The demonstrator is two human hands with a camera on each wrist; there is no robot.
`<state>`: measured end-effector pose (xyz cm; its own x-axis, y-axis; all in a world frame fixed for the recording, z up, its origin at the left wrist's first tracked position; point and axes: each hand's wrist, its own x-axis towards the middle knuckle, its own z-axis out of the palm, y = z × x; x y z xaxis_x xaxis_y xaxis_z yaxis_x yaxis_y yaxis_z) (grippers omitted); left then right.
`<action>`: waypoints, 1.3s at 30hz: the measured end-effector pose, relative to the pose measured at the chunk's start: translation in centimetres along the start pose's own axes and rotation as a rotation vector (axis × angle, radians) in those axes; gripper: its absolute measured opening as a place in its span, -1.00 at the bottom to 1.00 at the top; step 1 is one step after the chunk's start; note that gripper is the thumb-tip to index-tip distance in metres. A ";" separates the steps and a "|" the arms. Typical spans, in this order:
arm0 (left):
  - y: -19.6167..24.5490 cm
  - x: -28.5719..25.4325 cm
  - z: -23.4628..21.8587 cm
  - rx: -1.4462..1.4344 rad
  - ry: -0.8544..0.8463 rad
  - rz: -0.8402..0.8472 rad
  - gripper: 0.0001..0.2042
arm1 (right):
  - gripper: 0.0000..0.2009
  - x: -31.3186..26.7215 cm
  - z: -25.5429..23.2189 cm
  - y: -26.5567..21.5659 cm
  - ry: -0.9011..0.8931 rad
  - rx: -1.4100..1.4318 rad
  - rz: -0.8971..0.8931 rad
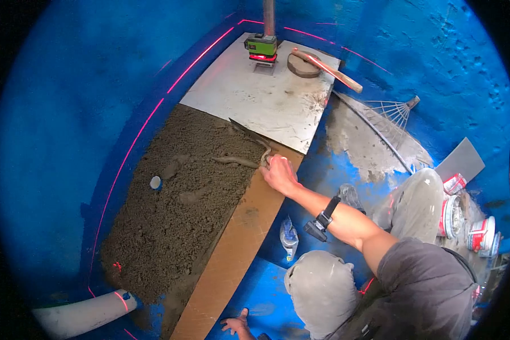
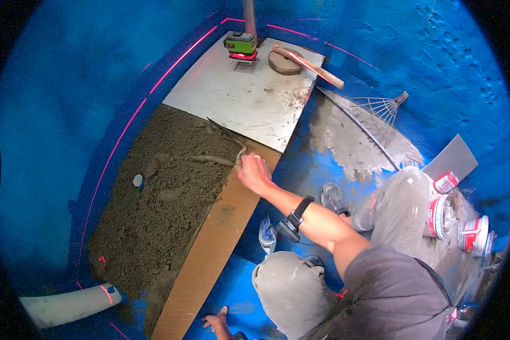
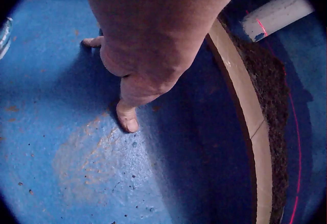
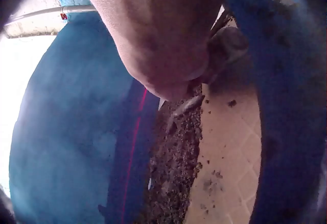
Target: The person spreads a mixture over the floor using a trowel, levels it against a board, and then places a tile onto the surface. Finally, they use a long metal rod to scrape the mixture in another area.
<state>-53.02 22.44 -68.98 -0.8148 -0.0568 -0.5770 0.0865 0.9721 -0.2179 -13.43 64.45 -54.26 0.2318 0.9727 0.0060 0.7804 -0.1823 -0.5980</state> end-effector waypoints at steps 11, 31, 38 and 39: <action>-0.7 2.7 2.0 -0.109 -0.003 -0.030 0.53 | -0.70 3.8 -0.3 -3.2 -0.074 0.070 -0.018; -0.3 1.8 1.5 0.037 -0.026 -0.011 0.39 | -0.75 19.7 10.7 -12.3 -0.048 0.143 -0.195; -1.4 2.9 2.0 0.119 -0.024 0.028 0.34 | -0.71 21.2 12.9 -15.4 0.009 0.108 -0.224; -1.3 2.8 2.0 0.131 -0.017 0.038 0.33 | -0.70 21.0 13.0 -15.5 -0.030 0.101 -0.223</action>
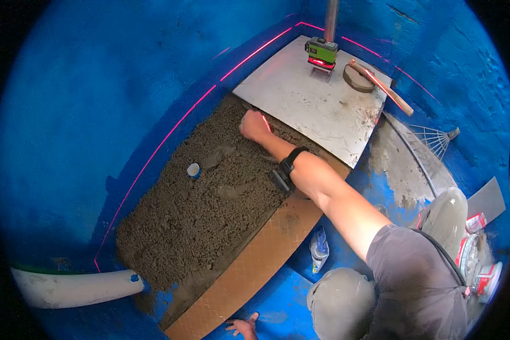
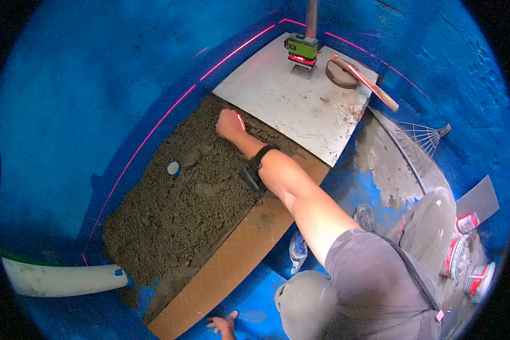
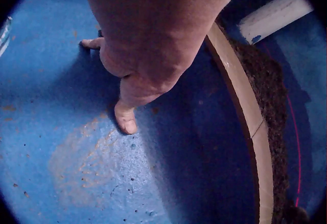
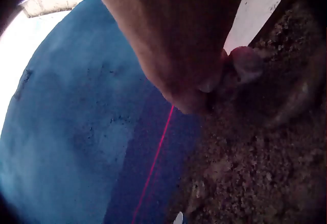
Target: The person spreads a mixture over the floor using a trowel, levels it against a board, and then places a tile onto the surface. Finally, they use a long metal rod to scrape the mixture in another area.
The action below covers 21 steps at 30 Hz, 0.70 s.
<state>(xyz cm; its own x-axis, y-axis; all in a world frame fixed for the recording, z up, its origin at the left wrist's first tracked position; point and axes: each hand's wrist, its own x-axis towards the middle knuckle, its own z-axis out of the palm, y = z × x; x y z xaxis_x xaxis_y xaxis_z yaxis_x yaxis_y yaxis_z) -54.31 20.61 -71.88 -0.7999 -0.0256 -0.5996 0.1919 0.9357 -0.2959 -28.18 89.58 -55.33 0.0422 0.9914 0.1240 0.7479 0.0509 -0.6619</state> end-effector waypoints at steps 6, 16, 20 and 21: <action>-0.4 0.7 0.6 0.121 0.029 0.067 0.30 | -0.83 -7.9 -4.1 -2.7 -0.028 -0.178 -0.187; 1.3 -3.4 -2.1 -0.269 -0.015 -0.058 0.56 | -0.76 -13.0 -16.8 -1.5 -0.247 -0.385 -0.300; 0.9 -2.7 -1.4 -0.255 -0.029 -0.020 0.59 | -0.72 -13.2 -27.2 0.1 -0.256 -0.443 -0.496; 1.0 -2.8 -1.7 -0.210 -0.008 -0.004 0.55 | -0.70 -13.6 -30.5 -0.7 -0.307 -0.492 -0.484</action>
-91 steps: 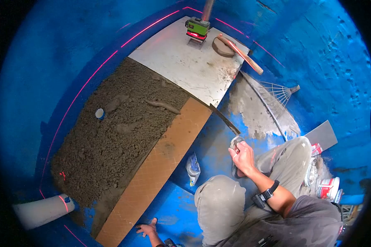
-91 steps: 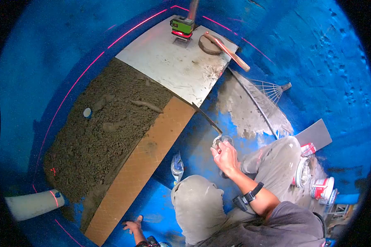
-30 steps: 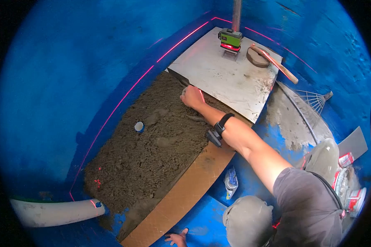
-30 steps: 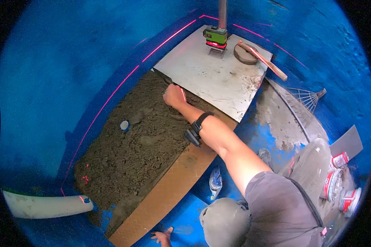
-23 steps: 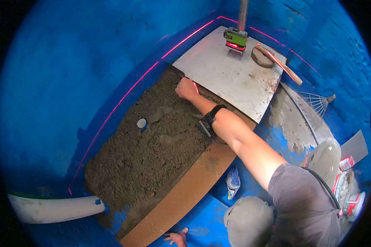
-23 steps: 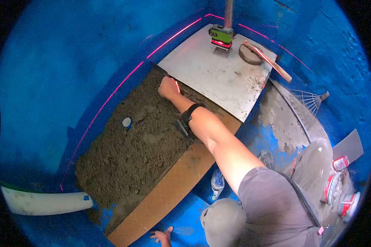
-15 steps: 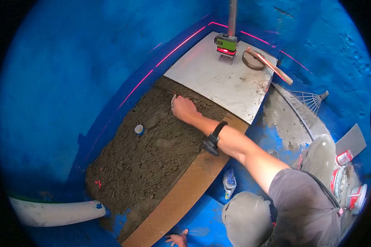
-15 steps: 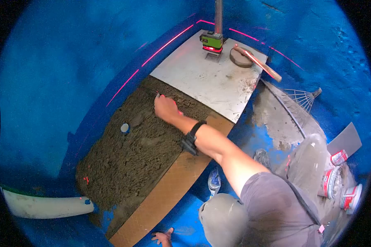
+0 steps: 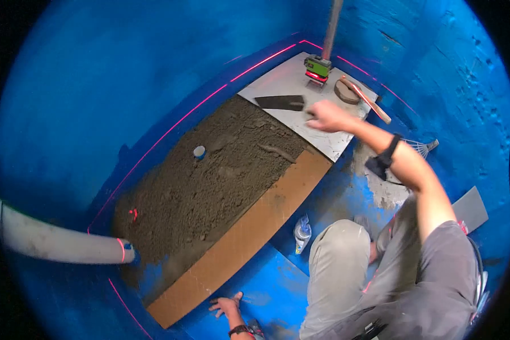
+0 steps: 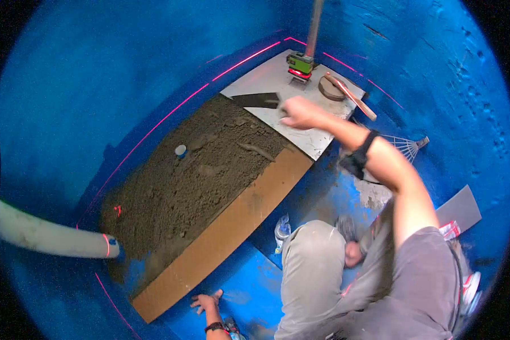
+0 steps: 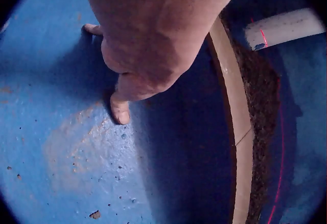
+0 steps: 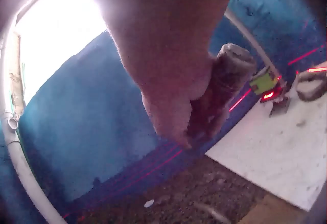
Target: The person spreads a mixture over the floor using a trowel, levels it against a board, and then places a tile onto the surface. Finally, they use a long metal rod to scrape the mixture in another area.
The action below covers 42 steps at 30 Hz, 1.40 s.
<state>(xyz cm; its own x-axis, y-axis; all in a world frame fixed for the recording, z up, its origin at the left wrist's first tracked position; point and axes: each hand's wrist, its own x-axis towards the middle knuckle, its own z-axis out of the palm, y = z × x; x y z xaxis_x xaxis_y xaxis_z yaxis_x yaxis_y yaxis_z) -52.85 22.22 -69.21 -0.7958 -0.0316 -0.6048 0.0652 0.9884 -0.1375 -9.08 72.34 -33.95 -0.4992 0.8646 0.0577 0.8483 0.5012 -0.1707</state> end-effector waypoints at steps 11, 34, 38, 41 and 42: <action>0.7 -3.1 -2.3 -0.017 -0.004 0.012 0.50 | -0.71 -28.9 -0.5 14.1 0.226 0.086 0.425; -11.5 -14.0 1.4 0.001 0.017 0.642 -0.08 | -0.76 -51.5 24.1 33.5 -0.345 0.808 0.869; -18.4 -21.8 -2.1 -0.067 0.214 0.577 -0.13 | -0.79 -50.0 19.3 31.8 -0.523 0.751 0.884; -24.7 -27.8 -3.2 -0.165 0.307 0.465 -0.15 | -0.77 -49.5 20.6 33.1 -0.620 0.697 0.874; -26.7 -29.6 -2.8 -0.188 0.339 0.445 -0.16 | -0.79 -49.3 21.2 33.2 -0.630 0.692 0.885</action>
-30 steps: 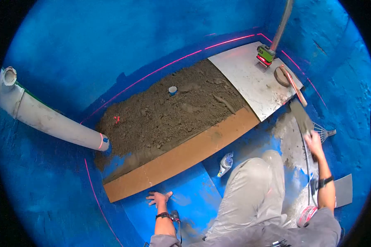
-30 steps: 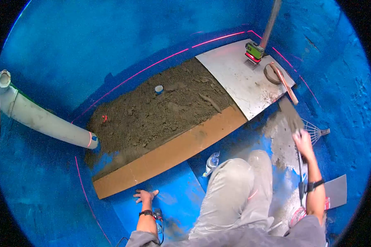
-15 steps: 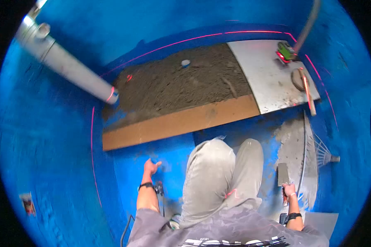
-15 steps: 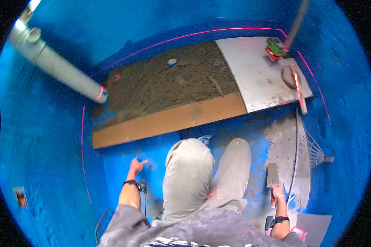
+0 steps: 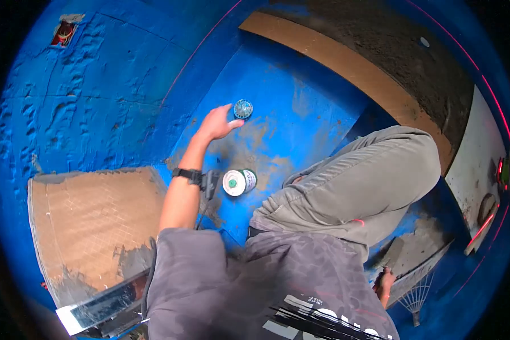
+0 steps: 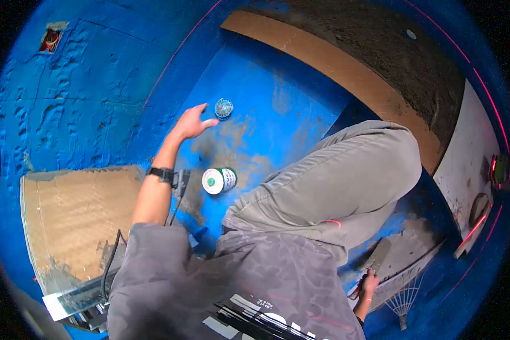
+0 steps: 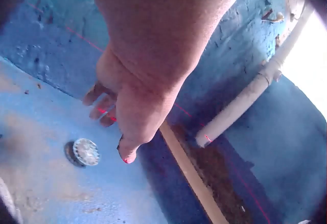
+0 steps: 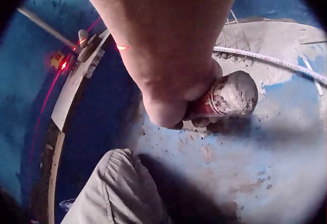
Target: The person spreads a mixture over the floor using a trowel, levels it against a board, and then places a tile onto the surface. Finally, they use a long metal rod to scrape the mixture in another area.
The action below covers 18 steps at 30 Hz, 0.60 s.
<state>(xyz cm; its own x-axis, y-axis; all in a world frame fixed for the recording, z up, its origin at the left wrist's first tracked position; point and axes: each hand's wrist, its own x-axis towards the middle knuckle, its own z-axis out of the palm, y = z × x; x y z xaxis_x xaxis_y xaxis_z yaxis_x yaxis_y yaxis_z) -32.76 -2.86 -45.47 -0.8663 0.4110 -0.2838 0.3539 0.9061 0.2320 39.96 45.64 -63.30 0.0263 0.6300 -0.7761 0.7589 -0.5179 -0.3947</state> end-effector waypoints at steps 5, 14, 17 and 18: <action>-2.5 -6.6 2.8 -0.023 -0.295 -0.259 -0.07 | -0.77 1.3 -0.2 -0.2 -0.048 -0.114 0.034; -1.9 -13.8 14.9 0.081 -0.298 -0.315 0.08 | -0.77 3.7 -3.7 1.7 0.179 -0.359 -0.345; -8.2 -13.0 15.4 -0.013 -0.203 -0.408 0.02 | -0.72 1.0 -4.3 -0.8 0.269 -0.326 -0.351; -9.8 -12.2 14.4 0.027 -0.176 -0.410 0.04 | -0.69 -1.9 -3.1 -4.9 0.339 -0.347 -0.320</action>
<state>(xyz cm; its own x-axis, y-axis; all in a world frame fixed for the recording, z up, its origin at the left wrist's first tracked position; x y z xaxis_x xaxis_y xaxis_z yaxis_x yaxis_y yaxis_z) -20.63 -15.28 -57.69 -0.8645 0.0260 -0.5019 0.0049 0.9990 0.0435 38.21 48.73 -58.41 -0.0762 0.9038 -0.4211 0.9308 -0.0870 -0.3551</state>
